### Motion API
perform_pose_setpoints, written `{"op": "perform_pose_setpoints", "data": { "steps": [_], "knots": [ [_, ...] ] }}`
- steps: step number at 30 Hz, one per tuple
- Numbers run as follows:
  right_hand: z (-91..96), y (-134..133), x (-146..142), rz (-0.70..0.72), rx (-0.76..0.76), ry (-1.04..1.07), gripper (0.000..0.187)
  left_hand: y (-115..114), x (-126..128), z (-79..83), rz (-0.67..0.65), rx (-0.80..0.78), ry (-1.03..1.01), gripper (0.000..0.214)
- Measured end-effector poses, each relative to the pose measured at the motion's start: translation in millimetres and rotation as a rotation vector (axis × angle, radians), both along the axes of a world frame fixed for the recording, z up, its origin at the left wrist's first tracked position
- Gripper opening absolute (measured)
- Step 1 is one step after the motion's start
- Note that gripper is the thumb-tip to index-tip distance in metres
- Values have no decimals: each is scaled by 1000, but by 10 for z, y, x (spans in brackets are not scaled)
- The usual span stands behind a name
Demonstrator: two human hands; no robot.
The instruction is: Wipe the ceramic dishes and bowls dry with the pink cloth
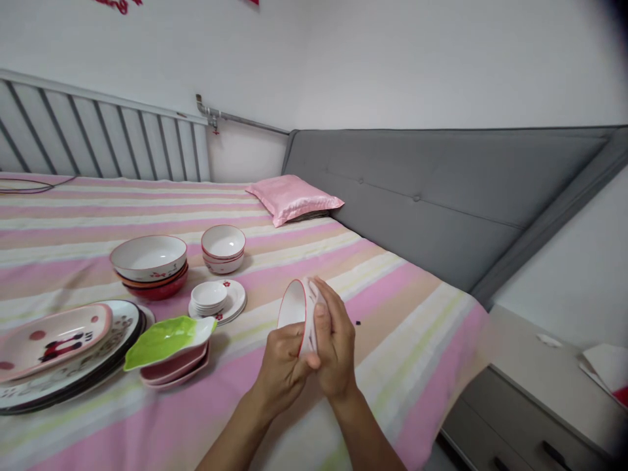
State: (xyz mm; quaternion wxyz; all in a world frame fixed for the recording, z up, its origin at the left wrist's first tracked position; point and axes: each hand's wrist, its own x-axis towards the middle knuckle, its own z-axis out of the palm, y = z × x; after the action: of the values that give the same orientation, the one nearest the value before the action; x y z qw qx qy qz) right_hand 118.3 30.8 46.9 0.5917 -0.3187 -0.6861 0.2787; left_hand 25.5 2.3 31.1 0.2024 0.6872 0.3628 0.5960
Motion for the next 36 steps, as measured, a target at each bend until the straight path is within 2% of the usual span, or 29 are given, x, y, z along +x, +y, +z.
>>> {"op": "perform_pose_setpoints", "data": {
  "steps": [2, 7, 11, 14, 16, 19, 22, 25, 29, 33, 36],
  "knots": [
    [41, 18, 50, 35, -71, 29, 36, 2, -9, -15, -7, 68, 112, 60],
    [81, 128, 169, 165, -295, 203, 34, -1, -4, -61, 15, 95, 361, 59],
    [55, 250, 256, 301, -561, 408, 31, -13, 19, -41, -37, 71, 419, 57],
    [17, 336, 311, 415, -818, 539, 33, -30, 36, 7, -153, -17, 353, 58],
    [-4, 385, 333, 506, -982, 594, 34, -36, 43, 25, -229, -86, 231, 59],
    [-16, 432, 334, 573, -1108, 673, 31, -29, 45, -4, -269, -194, -11, 62],
    [-15, 440, 305, 548, -1103, 736, 28, -12, 38, -86, -226, -354, -262, 64],
    [-30, 423, 249, 525, -1058, 744, 29, 6, 31, -136, -140, -516, -603, 57],
    [-89, 390, 127, 486, -959, 775, 31, 41, 31, -54, -92, -657, -1082, 47],
    [-127, 336, 37, 411, -805, 758, 36, 101, -20, 32, -191, -658, -1316, 53],
    [-88, 278, 60, 431, -694, 597, 37, 151, -118, -8, -332, -615, -1371, 62]
  ]
}}
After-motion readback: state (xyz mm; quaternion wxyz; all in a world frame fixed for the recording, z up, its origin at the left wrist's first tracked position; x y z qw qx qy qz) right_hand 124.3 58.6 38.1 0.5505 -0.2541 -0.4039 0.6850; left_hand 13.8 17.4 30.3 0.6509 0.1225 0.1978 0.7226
